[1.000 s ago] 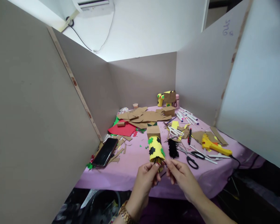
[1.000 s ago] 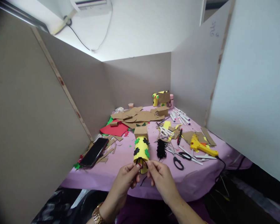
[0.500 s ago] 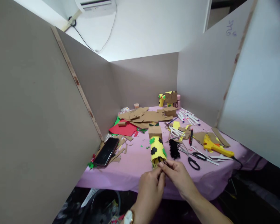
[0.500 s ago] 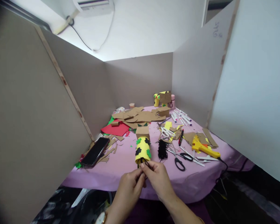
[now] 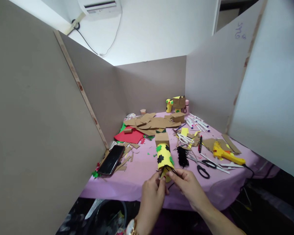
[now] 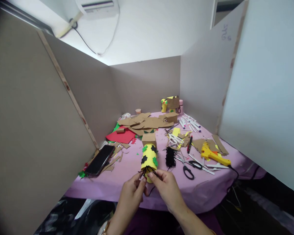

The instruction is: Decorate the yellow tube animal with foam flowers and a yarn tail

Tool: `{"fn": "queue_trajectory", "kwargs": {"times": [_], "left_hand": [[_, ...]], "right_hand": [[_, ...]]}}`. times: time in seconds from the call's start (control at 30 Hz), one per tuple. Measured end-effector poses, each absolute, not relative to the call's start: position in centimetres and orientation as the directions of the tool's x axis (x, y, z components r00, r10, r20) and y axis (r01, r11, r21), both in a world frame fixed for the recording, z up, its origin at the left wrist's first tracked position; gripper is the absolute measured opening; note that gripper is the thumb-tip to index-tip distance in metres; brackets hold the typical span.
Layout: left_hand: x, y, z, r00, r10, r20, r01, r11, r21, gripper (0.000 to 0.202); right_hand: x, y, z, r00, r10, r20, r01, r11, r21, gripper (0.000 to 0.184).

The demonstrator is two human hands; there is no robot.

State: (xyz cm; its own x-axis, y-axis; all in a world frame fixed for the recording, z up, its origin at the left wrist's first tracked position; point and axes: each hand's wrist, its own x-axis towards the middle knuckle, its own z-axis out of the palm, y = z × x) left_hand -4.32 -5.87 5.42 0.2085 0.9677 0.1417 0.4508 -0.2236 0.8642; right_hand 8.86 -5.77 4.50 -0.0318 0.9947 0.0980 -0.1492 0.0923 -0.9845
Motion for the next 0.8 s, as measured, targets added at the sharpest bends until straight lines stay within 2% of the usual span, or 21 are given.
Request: {"fn": "queue_trajectory", "kwargs": {"times": [0.13,0.3,0.6,0.73,0.8], "left_hand": [[-3.5,-5.1,5.1,0.220,0.975,0.016,0.227,-0.067,0.971,0.038],[-2.9,-4.7,5.2,0.199,0.979,-0.035,0.034,0.029,0.999,0.035],[-2.5,-4.3,5.2,0.194,0.981,-0.023,-0.012,0.025,1.000,0.038],[-2.7,-4.7,5.5,0.206,0.978,-0.039,-0.026,0.045,0.999,0.040],[-2.9,-5.1,5.7,0.222,0.973,-0.064,-0.014,0.068,0.998,0.040]], "right_hand": [[9.0,-5.6,4.1,-0.036,0.991,0.127,-0.078,0.124,-0.989,0.035],[9.2,-5.7,3.8,0.011,0.975,0.221,0.093,0.219,-0.971,0.038],[8.9,-6.7,3.6,-0.011,0.936,0.352,0.442,0.320,-0.838,0.025],[9.5,-6.9,3.7,-0.036,0.937,0.347,0.479,0.321,-0.817,0.024],[10.0,-6.9,3.9,0.006,0.948,0.318,0.418,0.287,-0.862,0.025]]}}
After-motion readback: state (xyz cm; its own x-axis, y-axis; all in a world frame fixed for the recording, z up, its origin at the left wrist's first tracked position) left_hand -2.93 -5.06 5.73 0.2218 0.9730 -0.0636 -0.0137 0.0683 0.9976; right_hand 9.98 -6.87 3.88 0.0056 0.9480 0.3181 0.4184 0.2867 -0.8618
